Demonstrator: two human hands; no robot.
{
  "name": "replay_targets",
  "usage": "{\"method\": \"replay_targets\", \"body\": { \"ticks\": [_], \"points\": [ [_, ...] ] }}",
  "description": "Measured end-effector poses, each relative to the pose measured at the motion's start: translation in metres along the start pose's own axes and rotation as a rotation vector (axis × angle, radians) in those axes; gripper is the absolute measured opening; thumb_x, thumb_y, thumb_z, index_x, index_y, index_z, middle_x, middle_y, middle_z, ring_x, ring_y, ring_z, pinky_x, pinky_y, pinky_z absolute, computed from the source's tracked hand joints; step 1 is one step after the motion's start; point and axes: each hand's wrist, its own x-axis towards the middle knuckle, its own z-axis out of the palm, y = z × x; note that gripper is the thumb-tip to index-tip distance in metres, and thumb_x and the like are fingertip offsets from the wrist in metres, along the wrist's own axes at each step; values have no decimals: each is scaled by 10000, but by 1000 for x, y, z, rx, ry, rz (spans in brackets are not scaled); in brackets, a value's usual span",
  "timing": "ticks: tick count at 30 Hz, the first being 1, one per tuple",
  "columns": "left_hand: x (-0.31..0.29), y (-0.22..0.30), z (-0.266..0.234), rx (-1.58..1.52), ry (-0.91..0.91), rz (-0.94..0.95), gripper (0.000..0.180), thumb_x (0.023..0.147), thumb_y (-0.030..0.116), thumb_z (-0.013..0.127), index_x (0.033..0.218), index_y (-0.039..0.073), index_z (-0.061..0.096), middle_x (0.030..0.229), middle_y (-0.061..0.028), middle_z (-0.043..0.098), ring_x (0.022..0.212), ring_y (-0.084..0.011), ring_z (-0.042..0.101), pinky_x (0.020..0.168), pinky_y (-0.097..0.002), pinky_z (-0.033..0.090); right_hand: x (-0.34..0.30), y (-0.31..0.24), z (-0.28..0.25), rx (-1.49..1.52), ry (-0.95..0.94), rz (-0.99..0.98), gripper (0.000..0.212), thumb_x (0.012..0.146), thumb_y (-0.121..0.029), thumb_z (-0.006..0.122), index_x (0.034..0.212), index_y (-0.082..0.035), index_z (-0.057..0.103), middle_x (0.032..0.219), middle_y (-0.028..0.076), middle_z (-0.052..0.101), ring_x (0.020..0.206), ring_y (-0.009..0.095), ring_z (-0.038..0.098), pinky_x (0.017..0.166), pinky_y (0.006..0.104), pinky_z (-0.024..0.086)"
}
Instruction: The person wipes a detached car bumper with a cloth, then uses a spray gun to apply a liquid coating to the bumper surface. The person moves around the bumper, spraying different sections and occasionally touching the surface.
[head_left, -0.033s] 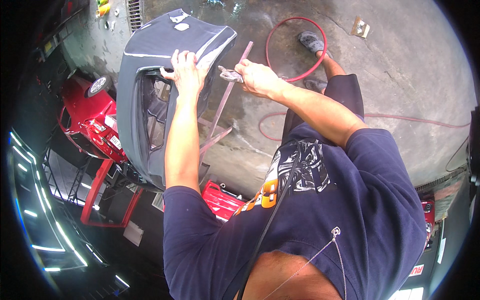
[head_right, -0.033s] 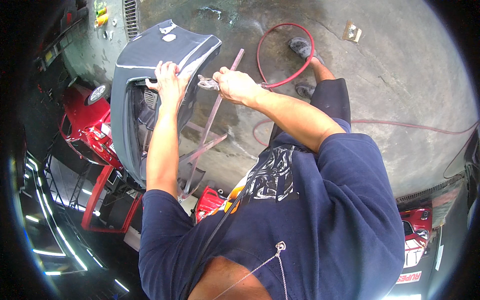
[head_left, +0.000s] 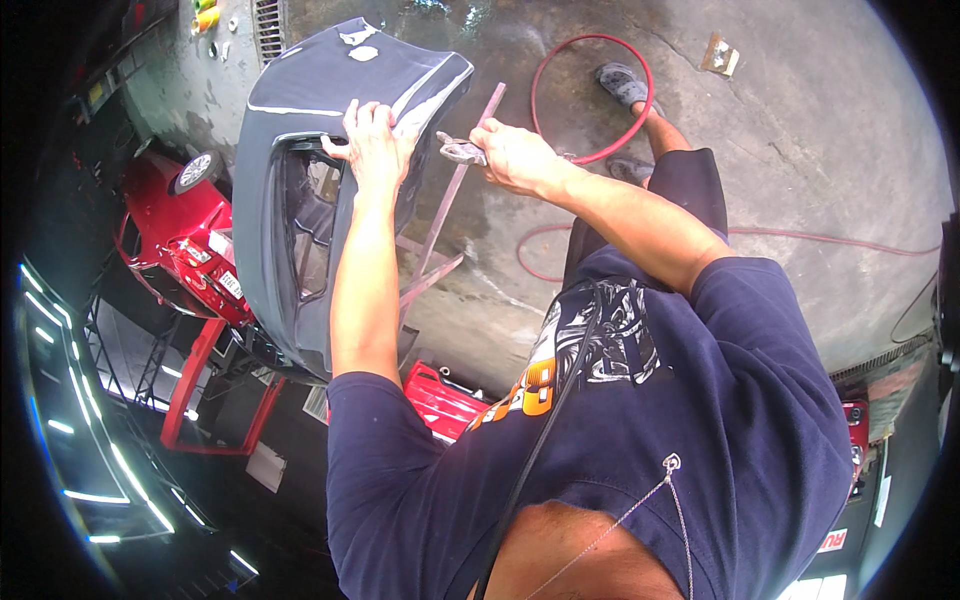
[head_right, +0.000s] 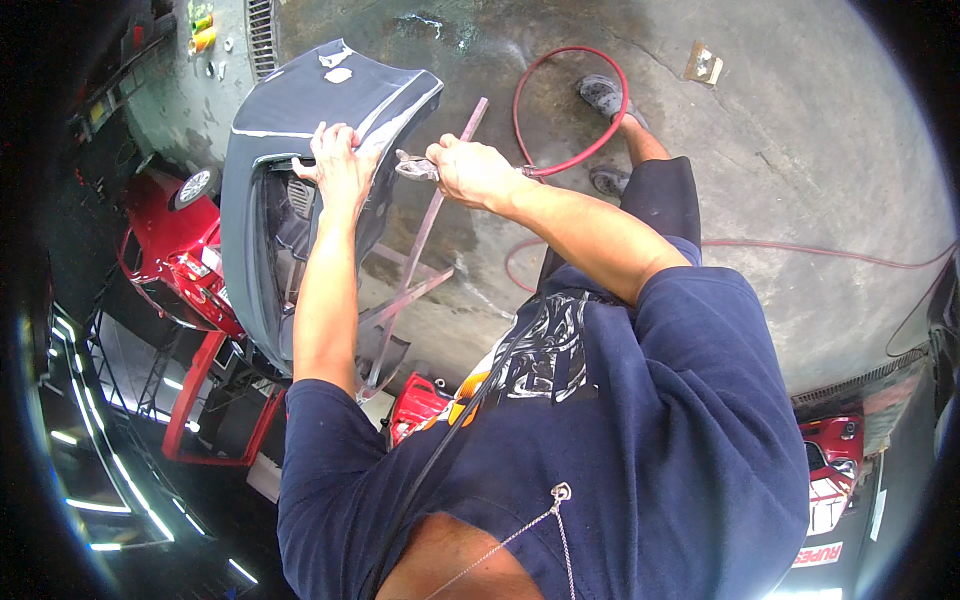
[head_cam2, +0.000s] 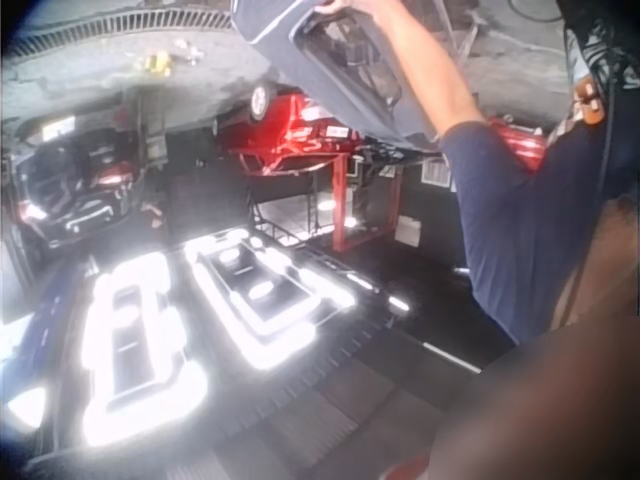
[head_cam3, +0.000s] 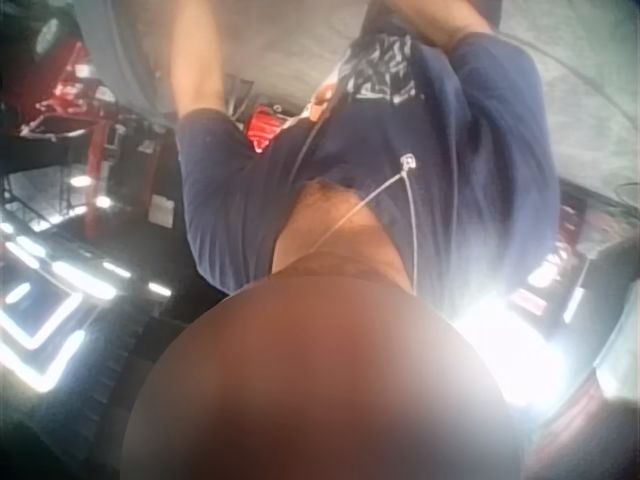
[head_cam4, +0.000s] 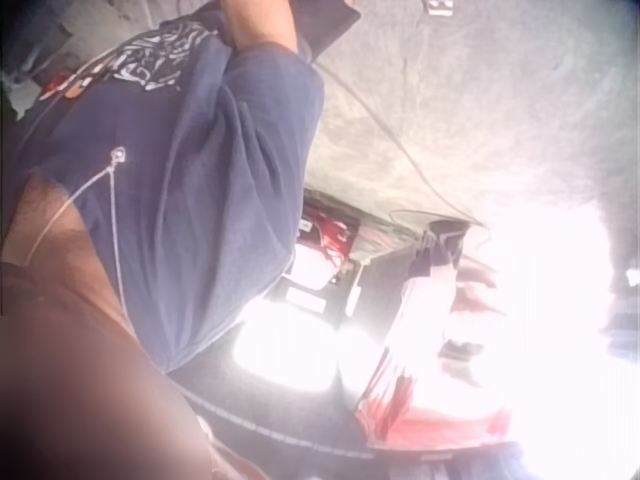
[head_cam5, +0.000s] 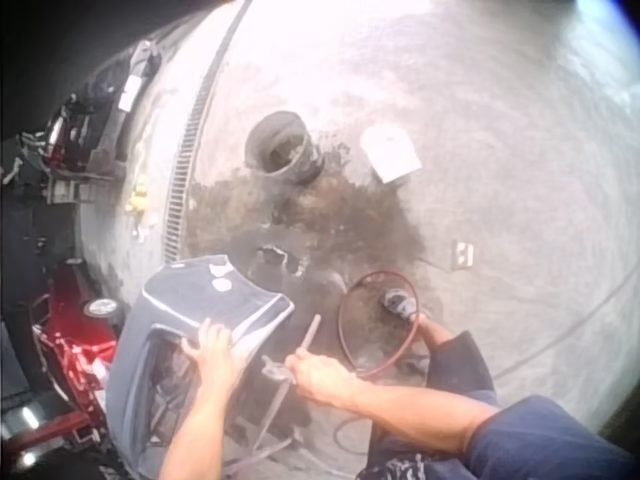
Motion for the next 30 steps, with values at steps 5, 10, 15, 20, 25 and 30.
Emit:
{"method": "replay_targets", "body": {
  "ticks": [5, 10, 15, 20, 25, 30],
  "points": [
    [-5, -1, 5, -38, -21, -18, 282, 832, 347, 776, 1013, 178, 641, 1358, -21, 578, 1494, -303, 349, 1066, -830, 158, -3, 1, 2, 0, 25, 24, 232, 920, -134, 601, 1140, -59, 607, 1090, 192, 593, 985, 415, 669, 847, 526, 551],
    [2, 4, 8, -20, -5, -29, 219, 849, 311, 741, 993, 174, 649, 1388, -28, 575, 1502, -306, 342, 1074, -823, 159, 3, 4, 3, -10, 16, 19, 239, 925, -141, 601, 1150, -61, 614, 1076, 195, 589, 974, 421, 668, 848, 524, 548],
    [0, 5, 5, -26, -10, -30, 191, 867, 298, 707, 991, 162, 655, 1409, -29, 571, 1508, -310, 334, 1080, -818, 157, 4, 5, 5, -14, 17, 23, 230, 923, -140, 605, 1140, -63, 612, 1066, 196, 585, 971, 423, 666, 836, 526, 543],
    [0, 14, 4, 14, -17, -93, 203, 867, 292, 691, 1010, 150, 664, 1445, -54, 549, 1530, -326, 288, 1086, -825, 141, 1, 4, 5, -7, 15, 10, 189, 920, -144, 592, 1083, -49, 595, 1064, 207, 598, 965, 439, 671, 839, 535, 547],
    [-7, 29, 8, 15, 17, -227, 276, 871, 323, 688, 1081, 144, 675, 1515, -108, 489, 1557, -356, 210, 1093, -830, 113, -1, 2, 2, -8, 16, 12, 177, 913, -139, 588, 1064, -47, 594, 1062, 213, 604, 968, 445, 675, 844, 541, 550],
    [-13, 31, 14, 24, 138, -251, 240, 799, 302, 748, 965, 160, 649, 1545, -97, 475, 1554, -352, 234, 1095, -819, 110, 1, 0, 1, -32, 35, 50, 197, 911, -134, 585, 1088, -49, 600, 1068, 211, 608, 984, 440, 675, 856, 539, 552]
  ]
}}
